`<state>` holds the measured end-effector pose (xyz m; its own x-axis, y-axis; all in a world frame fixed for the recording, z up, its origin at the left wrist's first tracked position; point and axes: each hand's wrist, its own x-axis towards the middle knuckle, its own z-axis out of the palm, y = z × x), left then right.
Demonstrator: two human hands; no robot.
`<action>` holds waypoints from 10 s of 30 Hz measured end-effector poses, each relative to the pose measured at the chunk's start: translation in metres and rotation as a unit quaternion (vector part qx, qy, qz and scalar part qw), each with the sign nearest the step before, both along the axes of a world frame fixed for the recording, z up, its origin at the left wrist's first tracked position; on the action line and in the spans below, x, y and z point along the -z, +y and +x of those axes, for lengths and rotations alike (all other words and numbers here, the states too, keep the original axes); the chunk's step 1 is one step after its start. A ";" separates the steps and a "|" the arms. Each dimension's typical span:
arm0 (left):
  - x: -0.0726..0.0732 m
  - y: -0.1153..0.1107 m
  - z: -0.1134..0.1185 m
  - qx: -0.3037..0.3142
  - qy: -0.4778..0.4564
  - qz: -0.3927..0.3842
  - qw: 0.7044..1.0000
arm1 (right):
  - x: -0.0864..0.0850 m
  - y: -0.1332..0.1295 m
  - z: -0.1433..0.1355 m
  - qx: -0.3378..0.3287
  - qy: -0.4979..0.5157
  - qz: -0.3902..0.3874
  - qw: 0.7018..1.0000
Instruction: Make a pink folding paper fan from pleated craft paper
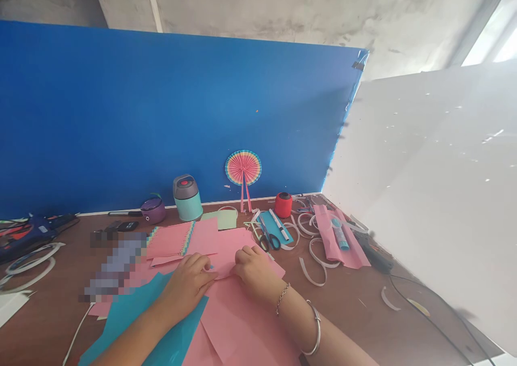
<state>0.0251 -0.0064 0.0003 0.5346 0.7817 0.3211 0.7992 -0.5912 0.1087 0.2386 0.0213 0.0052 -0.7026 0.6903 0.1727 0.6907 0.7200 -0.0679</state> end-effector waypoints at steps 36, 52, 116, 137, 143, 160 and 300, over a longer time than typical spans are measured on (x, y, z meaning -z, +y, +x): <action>-0.014 0.001 -0.010 -0.042 0.004 -0.073 0.996 | -0.004 0.006 0.013 0.029 0.011 -0.053 0.998; -0.007 0.012 -0.022 -0.098 -0.135 -0.188 0.968 | -0.004 0.014 0.020 0.073 0.088 -0.132 0.985; -0.011 0.012 -0.015 -0.065 -0.004 -0.095 0.993 | -0.006 0.008 0.012 0.044 -0.035 -0.041 0.998; -0.003 0.007 -0.007 -0.123 -0.483 -0.144 0.855 | -0.004 0.020 0.024 0.086 0.451 -0.355 0.814; 0.006 0.003 0.016 -0.075 -0.493 -0.316 0.807 | 0.002 -0.001 -0.005 0.043 0.384 -0.160 0.908; 0.005 -0.006 0.021 -0.010 -0.506 -0.322 0.800 | 0.003 -0.016 -0.021 0.029 0.349 -0.245 0.904; -0.009 0.007 0.011 -0.121 -0.641 -0.417 0.633 | -0.003 -0.004 0.001 0.087 0.368 0.249 0.892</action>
